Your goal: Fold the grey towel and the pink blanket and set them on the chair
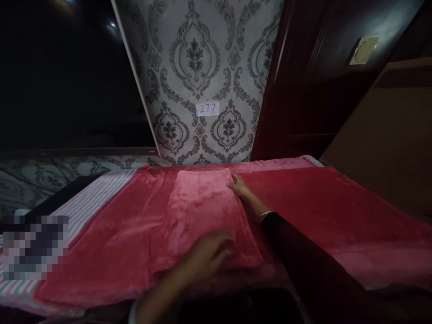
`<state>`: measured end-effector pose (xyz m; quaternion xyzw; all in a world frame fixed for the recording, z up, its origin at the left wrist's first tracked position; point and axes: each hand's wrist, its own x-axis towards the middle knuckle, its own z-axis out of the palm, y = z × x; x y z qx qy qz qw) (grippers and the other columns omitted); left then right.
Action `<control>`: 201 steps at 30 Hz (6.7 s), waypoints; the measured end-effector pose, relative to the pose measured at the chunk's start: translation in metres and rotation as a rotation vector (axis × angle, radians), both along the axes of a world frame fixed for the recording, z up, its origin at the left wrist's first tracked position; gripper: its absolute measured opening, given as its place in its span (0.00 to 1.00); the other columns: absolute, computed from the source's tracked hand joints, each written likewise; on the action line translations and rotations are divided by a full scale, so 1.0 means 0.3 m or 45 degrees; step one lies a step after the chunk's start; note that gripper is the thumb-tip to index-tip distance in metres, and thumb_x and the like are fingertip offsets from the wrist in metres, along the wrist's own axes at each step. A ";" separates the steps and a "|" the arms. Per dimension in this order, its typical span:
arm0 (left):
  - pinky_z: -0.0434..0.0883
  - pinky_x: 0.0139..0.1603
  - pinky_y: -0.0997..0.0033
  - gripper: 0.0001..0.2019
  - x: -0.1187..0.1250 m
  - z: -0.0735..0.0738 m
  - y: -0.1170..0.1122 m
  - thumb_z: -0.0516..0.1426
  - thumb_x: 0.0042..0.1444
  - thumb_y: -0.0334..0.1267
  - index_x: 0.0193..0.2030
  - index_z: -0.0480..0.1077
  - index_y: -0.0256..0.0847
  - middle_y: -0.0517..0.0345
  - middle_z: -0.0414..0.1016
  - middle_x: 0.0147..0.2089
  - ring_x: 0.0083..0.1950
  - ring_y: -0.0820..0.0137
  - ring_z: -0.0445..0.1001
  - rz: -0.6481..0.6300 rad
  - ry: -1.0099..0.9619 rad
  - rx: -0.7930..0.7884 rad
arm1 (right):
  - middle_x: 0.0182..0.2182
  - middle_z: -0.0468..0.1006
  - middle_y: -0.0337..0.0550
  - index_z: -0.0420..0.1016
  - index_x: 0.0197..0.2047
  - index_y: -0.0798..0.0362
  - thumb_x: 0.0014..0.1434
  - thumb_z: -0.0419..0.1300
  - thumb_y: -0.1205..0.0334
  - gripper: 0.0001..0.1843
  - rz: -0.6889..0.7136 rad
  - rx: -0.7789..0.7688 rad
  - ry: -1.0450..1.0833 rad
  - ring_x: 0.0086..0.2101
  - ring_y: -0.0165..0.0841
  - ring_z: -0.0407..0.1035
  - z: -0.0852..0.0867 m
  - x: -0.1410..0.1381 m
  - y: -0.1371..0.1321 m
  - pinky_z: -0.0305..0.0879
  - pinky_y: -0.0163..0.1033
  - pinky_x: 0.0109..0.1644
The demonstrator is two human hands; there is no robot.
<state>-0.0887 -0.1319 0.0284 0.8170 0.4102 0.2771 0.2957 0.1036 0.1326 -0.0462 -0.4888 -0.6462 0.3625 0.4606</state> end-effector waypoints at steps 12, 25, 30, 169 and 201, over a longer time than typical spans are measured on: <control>0.38 0.79 0.37 0.32 -0.243 -0.034 0.700 0.44 0.72 0.51 0.78 0.53 0.40 0.44 0.47 0.81 0.82 0.55 0.43 0.644 0.943 0.010 | 0.67 0.71 0.54 0.65 0.71 0.56 0.47 0.59 0.70 0.46 -0.101 0.032 -0.340 0.67 0.45 0.64 -0.006 0.012 -0.052 0.57 0.52 0.73; 0.39 0.78 0.32 0.32 -0.268 -0.125 0.683 0.43 0.71 0.53 0.78 0.54 0.44 0.45 0.50 0.80 0.81 0.52 0.46 0.696 0.949 0.245 | 0.77 0.50 0.56 0.52 0.78 0.55 0.73 0.49 0.45 0.38 0.182 0.279 -1.166 0.75 0.47 0.41 0.197 -0.269 -0.063 0.40 0.60 0.76; 0.40 0.77 0.31 0.35 -0.280 -0.116 0.713 0.42 0.71 0.58 0.79 0.52 0.42 0.43 0.42 0.82 0.83 0.53 0.40 0.785 0.947 0.044 | 0.75 0.52 0.65 0.55 0.77 0.61 0.73 0.46 0.39 0.41 -0.005 0.165 -1.245 0.75 0.51 0.43 0.084 -0.229 -0.046 0.37 0.63 0.76; 0.70 0.69 0.49 0.19 -0.271 -0.139 -0.012 0.52 0.61 0.28 0.52 0.78 0.44 0.48 0.73 0.64 0.69 0.59 0.69 0.394 0.237 0.312 | 0.59 0.80 0.46 0.81 0.57 0.45 0.53 0.56 0.67 0.29 0.353 0.241 -0.310 0.61 0.44 0.71 0.000 0.281 -0.809 0.65 0.57 0.68; 0.72 0.63 0.44 0.09 -0.274 -0.174 -0.100 0.53 0.63 0.35 0.33 0.72 0.42 0.41 0.75 0.61 0.64 0.50 0.73 0.571 0.469 0.396 | 0.33 0.81 0.46 0.74 0.41 0.49 0.58 0.57 0.53 0.12 -0.209 0.181 -0.325 0.34 0.41 0.74 -0.034 0.175 -0.799 0.67 0.43 0.40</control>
